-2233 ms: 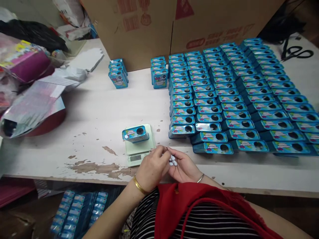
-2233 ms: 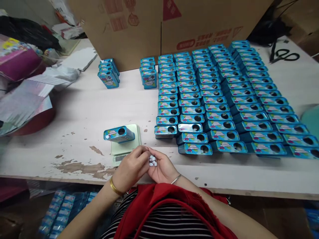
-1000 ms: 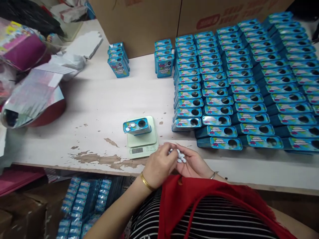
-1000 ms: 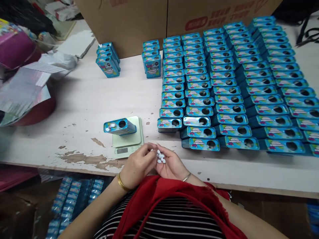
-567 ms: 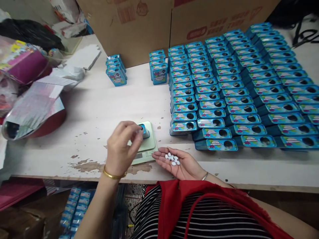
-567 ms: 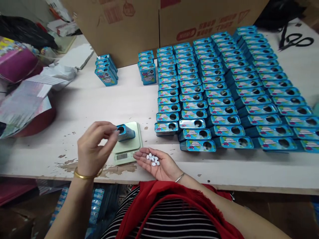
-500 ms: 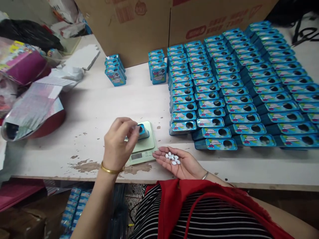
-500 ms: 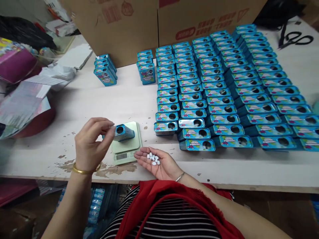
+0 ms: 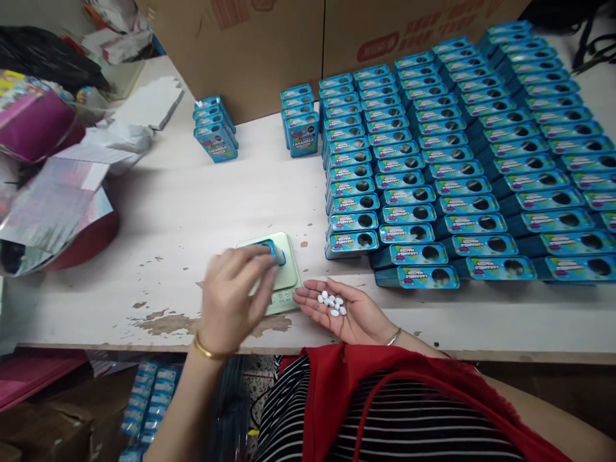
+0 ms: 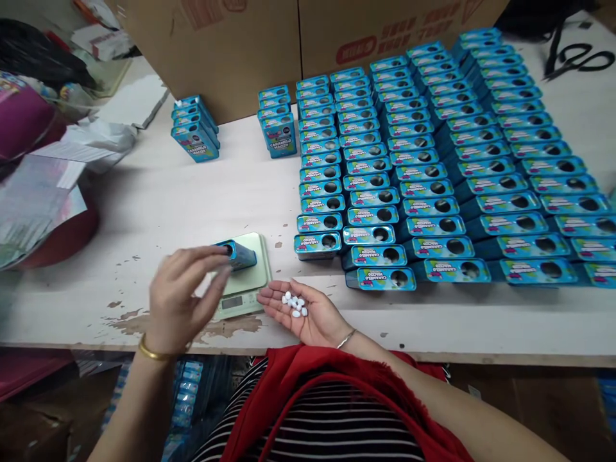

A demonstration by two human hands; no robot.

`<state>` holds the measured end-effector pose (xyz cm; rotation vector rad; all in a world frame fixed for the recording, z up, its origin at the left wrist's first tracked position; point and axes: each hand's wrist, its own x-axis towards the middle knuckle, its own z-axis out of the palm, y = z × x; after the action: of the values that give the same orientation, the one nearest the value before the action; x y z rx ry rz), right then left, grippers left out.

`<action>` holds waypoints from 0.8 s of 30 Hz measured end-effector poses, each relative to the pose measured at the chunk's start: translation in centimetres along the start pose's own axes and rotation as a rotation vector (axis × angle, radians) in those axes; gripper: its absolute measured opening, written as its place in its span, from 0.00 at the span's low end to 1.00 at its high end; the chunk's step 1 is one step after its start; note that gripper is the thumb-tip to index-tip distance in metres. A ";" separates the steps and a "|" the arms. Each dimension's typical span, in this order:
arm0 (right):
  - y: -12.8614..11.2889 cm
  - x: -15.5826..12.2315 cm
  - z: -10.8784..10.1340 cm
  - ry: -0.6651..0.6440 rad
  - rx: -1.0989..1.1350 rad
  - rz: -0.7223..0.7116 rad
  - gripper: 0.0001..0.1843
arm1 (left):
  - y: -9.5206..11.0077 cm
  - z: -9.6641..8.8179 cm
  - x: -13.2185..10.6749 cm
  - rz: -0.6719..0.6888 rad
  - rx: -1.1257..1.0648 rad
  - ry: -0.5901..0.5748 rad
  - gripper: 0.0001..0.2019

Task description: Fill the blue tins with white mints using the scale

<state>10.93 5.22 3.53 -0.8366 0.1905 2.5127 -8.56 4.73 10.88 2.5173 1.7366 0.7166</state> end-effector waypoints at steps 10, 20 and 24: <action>0.2 -0.4 -0.8 0.020 -0.028 -0.075 0.17 | 6.8 7.0 -3.2 -0.041 -0.143 -0.402 0.12; 0.5 -0.6 -0.8 -0.022 0.020 -0.058 0.11 | 6.5 7.0 -3.3 -0.111 -0.179 -0.395 0.07; 0.6 -0.3 -0.9 -0.044 0.003 -0.076 0.09 | 6.1 6.8 -3.5 -0.080 -0.200 -0.411 0.08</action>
<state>11.30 4.30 2.94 -0.7717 0.1446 2.4574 -1.67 1.03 5.02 2.2473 1.5285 0.3170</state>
